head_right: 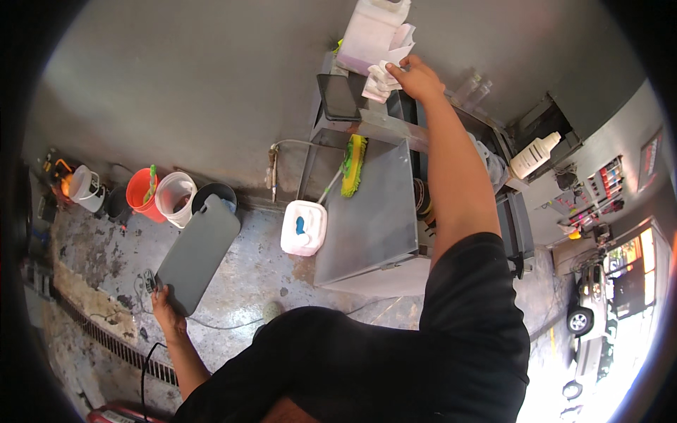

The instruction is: The person removes a gray plastic car door panel from a red vehicle and places it on a workbench. They spray a cleaning solution onto the panel and wipe it thoroughly with a white cloth, cleaning the surface and the mirror area. The person then carries the cleaned panel back to the car.

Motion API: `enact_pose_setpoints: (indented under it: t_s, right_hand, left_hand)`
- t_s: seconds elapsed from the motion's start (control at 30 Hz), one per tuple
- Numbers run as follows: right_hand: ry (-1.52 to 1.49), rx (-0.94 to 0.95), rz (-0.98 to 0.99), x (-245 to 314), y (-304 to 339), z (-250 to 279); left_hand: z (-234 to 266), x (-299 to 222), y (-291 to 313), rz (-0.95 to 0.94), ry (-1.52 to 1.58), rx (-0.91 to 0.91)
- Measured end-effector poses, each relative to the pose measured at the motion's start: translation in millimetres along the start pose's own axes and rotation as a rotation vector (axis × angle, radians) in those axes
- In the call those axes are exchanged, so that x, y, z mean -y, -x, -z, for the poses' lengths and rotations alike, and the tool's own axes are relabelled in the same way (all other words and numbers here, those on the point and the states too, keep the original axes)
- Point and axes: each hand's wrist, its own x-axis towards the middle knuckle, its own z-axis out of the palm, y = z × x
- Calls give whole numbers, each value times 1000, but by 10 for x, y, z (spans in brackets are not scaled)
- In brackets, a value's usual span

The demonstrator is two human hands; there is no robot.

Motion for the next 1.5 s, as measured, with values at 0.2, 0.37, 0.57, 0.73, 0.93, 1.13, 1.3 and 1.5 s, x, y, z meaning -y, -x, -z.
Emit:
enact_pose_setpoints:
  t_s: [0.2, 0.37, 0.57, 0.73, 0.93, 1.13, 1.3, 1.5]
  right_hand:
    - [161, -20, -23, 156, -267, -193]
    - [297, -432, 323, 263, 305, 499]
    - [-489, -295, 536, 1477, 3174, -270]
    - [-367, -76, 419, 1469, 3617, -1554]
    - [-479, -31, 495, 1902, 4418, -1373]
    - [-564, -342, 242, 1342, 4118, -878]
    - [-737, -412, 638, 1670, 5236, -363]
    - [-699, -489, 442, 1474, 5200, -121]
  left_hand:
    - [-160, -52, -234, 118, 143, 134]
    - [-483, -150, -215, 275, 232, 222]
    - [-846, -229, 119, 302, 273, 532]
    - [-1218, -348, 716, 394, 289, 710]
    - [-1251, -378, 1290, 259, 168, 752]
    - [-990, -774, 2284, 74, 164, 910]
    - [-673, -890, 2801, 86, 99, 890]
    - [-330, -957, 3283, -37, 52, 852]
